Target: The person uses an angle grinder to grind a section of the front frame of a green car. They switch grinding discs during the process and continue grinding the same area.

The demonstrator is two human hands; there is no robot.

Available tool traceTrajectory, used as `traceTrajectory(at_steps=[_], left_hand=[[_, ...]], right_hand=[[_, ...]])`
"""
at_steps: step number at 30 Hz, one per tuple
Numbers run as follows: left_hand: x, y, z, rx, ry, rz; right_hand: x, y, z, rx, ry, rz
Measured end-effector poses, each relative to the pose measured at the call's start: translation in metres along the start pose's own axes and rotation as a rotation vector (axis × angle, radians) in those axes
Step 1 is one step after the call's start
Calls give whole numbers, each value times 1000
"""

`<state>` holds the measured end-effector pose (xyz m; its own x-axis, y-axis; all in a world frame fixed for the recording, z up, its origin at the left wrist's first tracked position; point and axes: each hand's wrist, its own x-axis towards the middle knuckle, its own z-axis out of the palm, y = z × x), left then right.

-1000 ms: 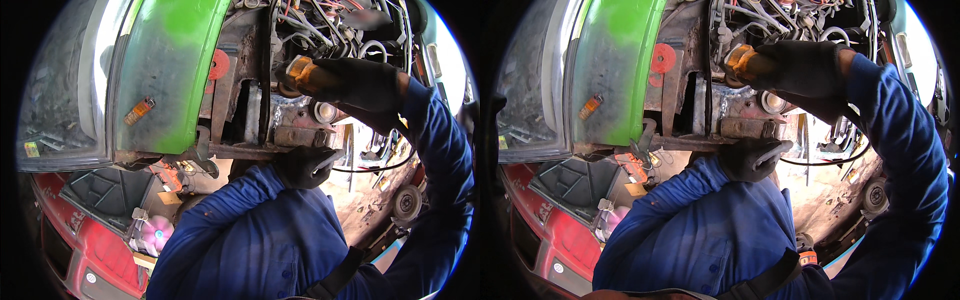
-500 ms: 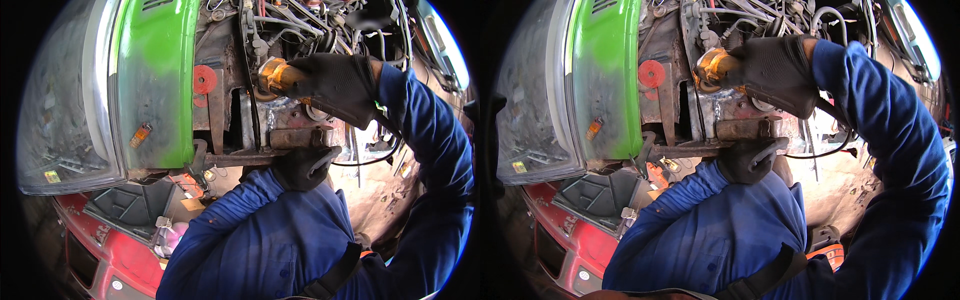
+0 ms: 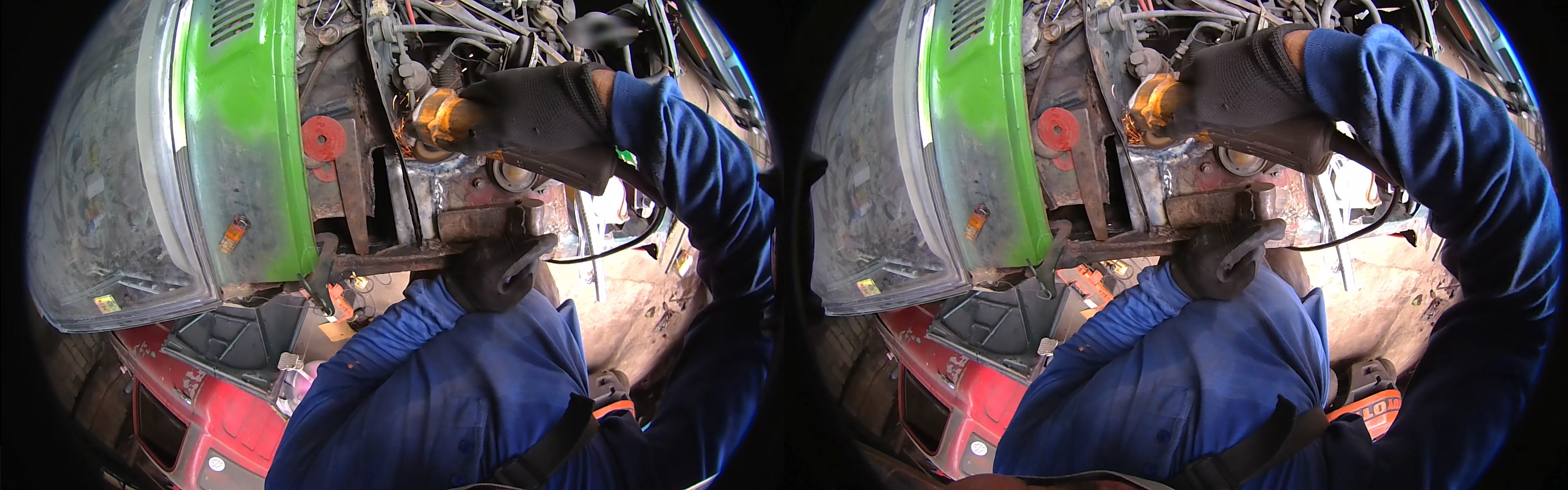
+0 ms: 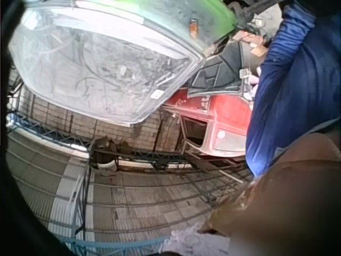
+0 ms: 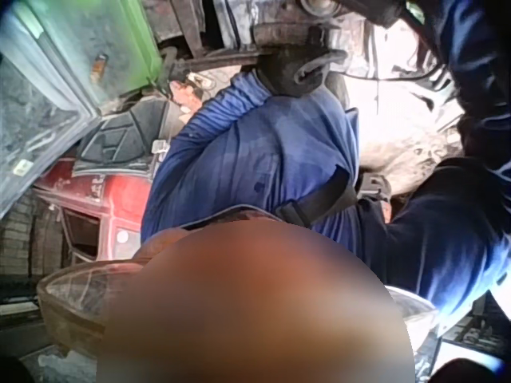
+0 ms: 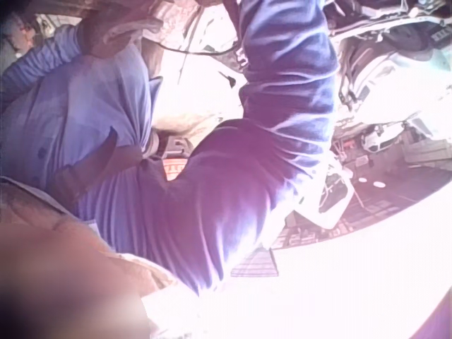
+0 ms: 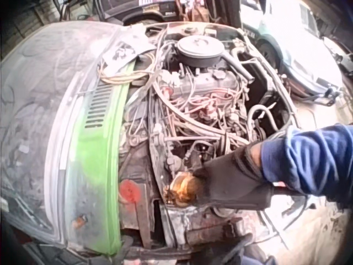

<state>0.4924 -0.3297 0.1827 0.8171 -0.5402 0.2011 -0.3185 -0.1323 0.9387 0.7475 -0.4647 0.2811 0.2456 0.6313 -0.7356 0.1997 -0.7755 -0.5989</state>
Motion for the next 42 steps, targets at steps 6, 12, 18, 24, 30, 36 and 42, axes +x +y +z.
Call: traceTrajectory(at_steps=[6,12,18,24,30,36,42], left_hand=[[2,0,-1,-75,2,-36],[1,1,0,-55,19,-65],[6,4,-2,-119,32,-88],[6,4,-2,-142,51,-84],[3,4,-1,-66,84,-56],[4,2,-2,-195,92,-49],[4,-1,-1,-203,87,-31]], right_hand=[[16,15,14,6,99,-175],[8,30,29,-273,152,-471],[6,15,28,-350,165,-481],[-12,-3,20,-90,95,-224],[-15,-12,18,-92,91,-176],[-18,-8,17,-36,68,-64],[-12,-6,13,-55,110,-24]])
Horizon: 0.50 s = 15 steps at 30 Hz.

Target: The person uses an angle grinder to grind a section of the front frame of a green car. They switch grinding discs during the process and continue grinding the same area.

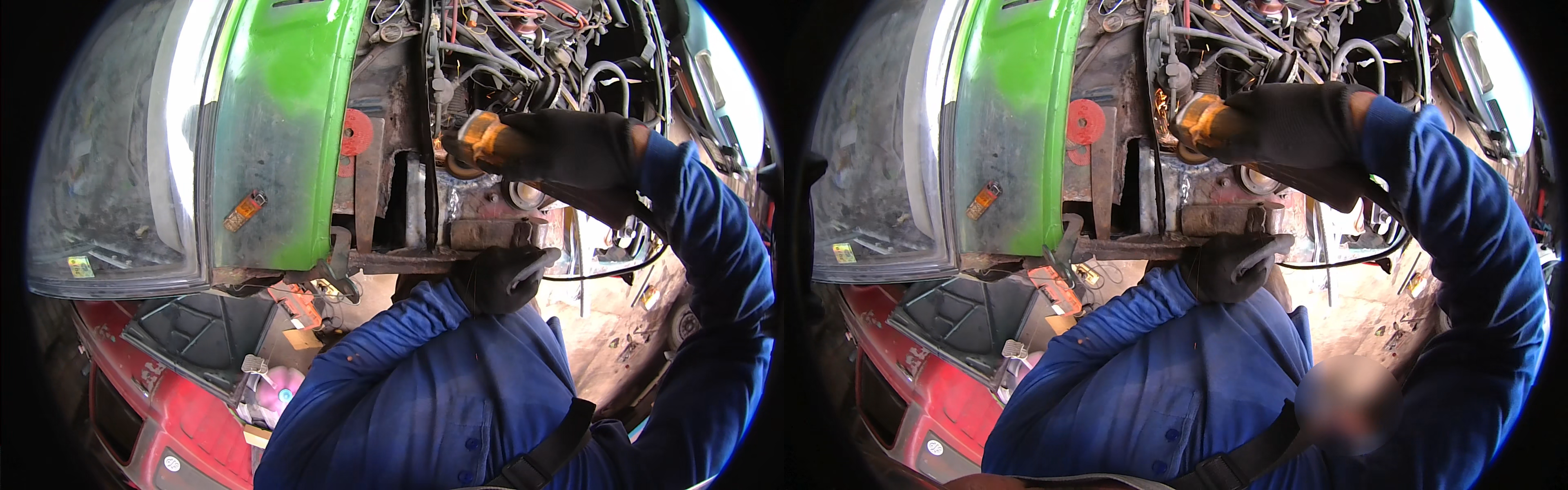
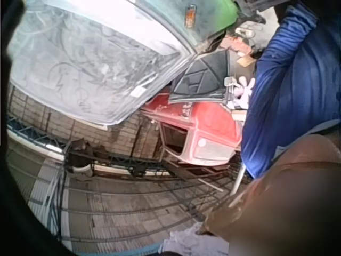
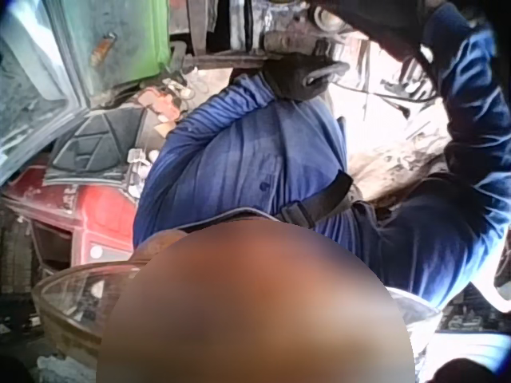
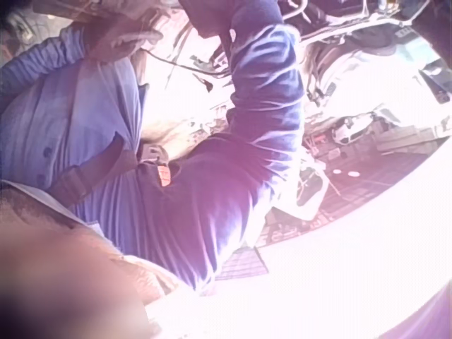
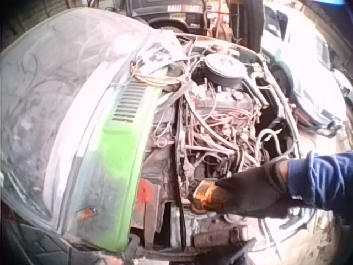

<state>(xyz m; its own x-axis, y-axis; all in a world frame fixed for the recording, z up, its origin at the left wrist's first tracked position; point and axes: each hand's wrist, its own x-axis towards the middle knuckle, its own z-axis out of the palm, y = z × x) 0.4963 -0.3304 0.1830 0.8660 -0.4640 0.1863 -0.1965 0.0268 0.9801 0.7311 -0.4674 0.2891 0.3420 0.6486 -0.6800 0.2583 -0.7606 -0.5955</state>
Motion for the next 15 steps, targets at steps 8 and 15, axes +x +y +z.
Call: traceTrajectory(at_steps=[8,15], left_hand=[[0,3,-4,-82,-52,-87],[2,2,-4,-82,-33,-54]], right_hand=[[11,11,-5,-18,17,-168],[14,25,3,96,81,-208]])
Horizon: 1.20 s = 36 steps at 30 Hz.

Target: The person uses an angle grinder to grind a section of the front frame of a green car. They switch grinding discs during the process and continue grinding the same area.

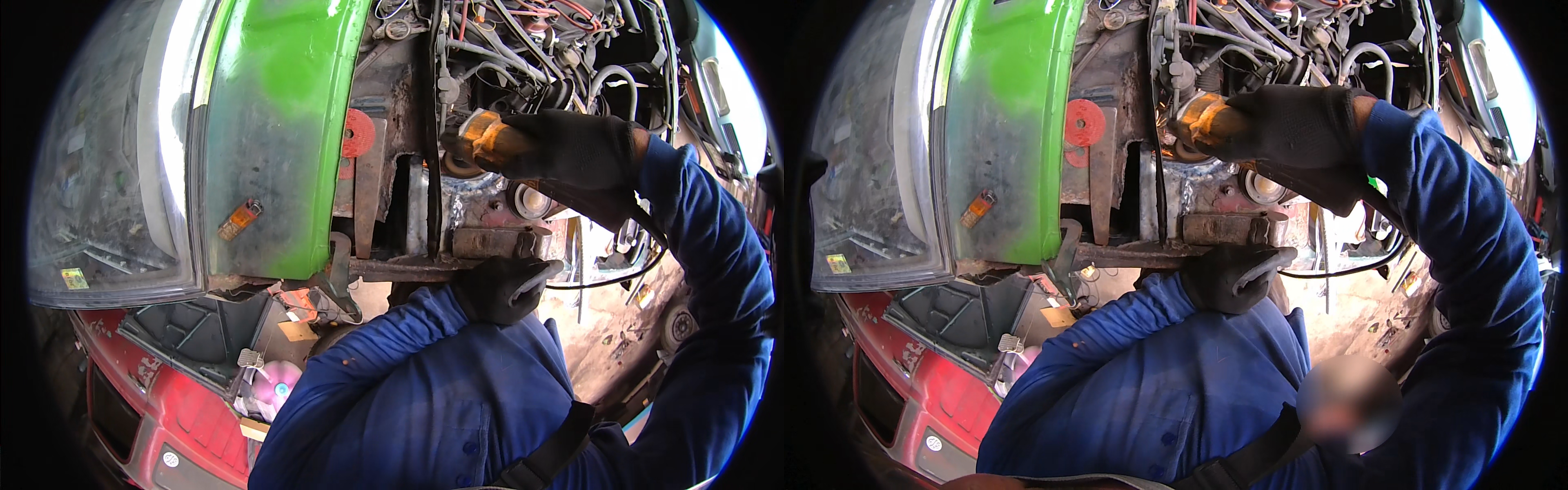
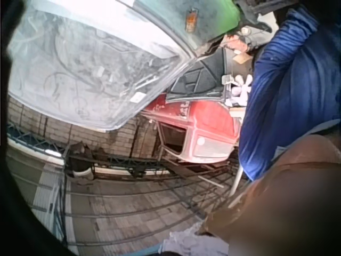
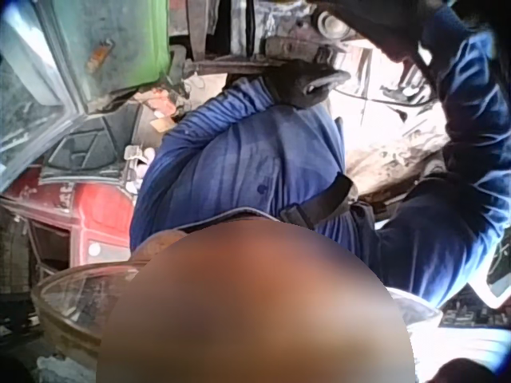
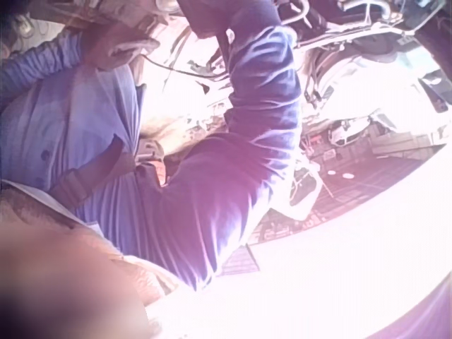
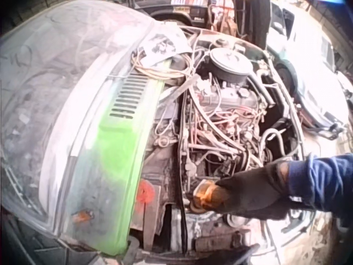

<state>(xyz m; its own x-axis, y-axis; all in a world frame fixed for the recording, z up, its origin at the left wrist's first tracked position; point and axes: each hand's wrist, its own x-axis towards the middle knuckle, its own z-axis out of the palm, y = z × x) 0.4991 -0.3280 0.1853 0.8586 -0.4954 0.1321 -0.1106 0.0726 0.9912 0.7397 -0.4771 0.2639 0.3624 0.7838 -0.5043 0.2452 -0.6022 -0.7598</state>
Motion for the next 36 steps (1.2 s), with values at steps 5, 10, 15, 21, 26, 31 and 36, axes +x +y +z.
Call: traceTrajectory(at_steps=[5,10,15,21,26,31,36], left_hand=[[2,-1,1,20,7,16],[0,-1,-2,23,-25,-4],[1,0,1,10,33,0],[-2,1,2,17,5,-53],[-3,-1,5,25,35,-1],[-3,-1,6,-114,85,54],[-7,-2,4,-67,52,81]], right_hand=[[1,-2,3,137,-7,22],[4,-9,0,219,-66,172],[5,-21,-11,113,-230,292],[-19,-40,-3,-164,-69,243],[-54,-52,0,-369,3,319],[-84,-76,13,-286,69,306],[-84,-83,45,-288,119,258]])
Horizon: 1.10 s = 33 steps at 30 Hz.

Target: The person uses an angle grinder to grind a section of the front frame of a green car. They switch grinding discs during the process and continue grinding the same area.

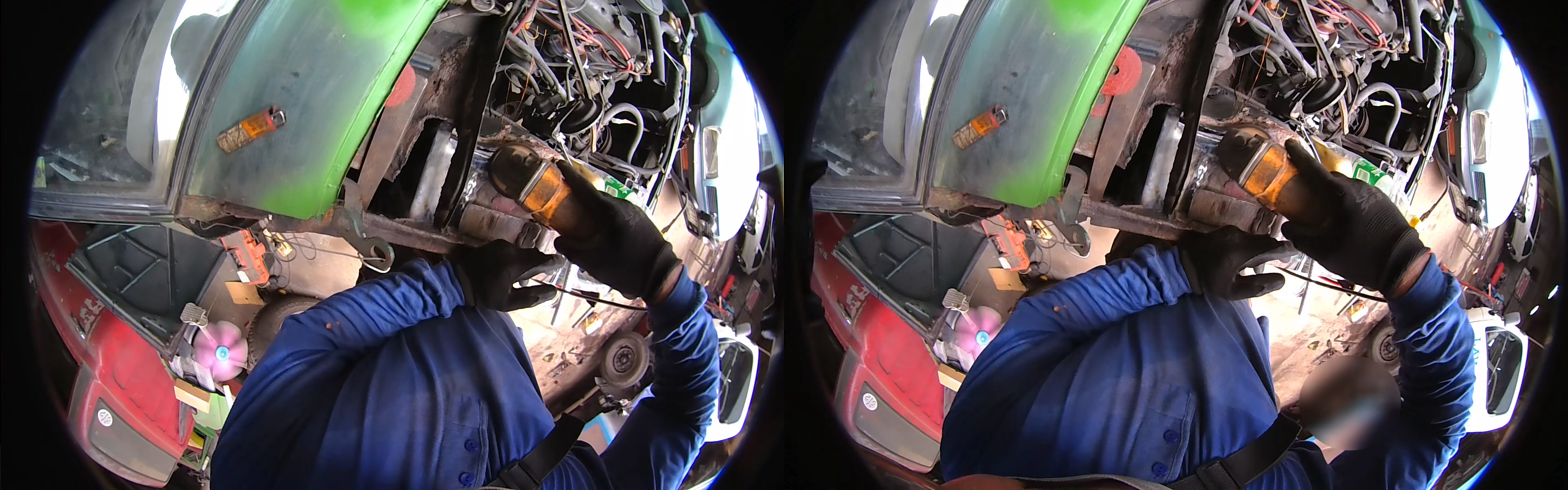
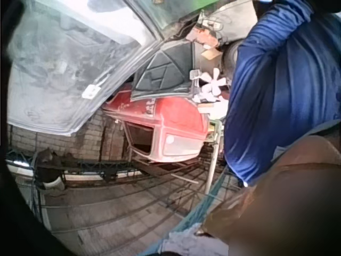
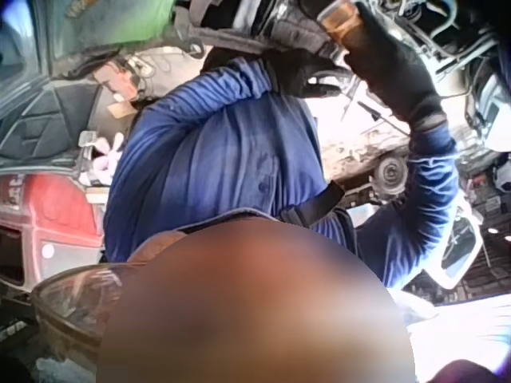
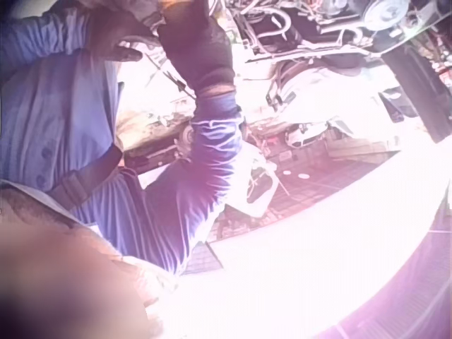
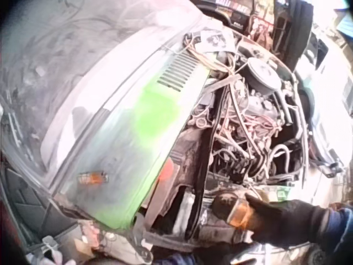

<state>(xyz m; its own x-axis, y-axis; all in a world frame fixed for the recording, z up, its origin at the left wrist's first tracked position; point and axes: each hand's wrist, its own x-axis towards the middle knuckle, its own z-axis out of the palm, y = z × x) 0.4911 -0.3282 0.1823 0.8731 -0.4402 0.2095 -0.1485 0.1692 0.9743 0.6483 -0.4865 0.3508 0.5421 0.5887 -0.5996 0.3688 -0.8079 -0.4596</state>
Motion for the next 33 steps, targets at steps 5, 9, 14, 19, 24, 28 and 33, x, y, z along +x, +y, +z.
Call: traceTrajectory(at_steps=[5,9,14,19,24,28,33], left_hand=[[0,-11,7,-23,65,122],[-2,-13,8,-10,31,70],[-1,-11,10,6,102,99],[3,-13,15,108,211,151],[0,-7,10,118,0,-39],[-2,3,10,166,53,-31],[7,5,15,368,231,124]], right_hand=[[4,-13,19,-51,-8,2],[0,-16,19,-7,-19,135],[8,0,31,-71,44,5],[8,18,15,-259,142,-62],[13,23,-16,-269,98,-66],[28,30,-34,-201,11,-96],[50,50,-45,-370,23,-260]])
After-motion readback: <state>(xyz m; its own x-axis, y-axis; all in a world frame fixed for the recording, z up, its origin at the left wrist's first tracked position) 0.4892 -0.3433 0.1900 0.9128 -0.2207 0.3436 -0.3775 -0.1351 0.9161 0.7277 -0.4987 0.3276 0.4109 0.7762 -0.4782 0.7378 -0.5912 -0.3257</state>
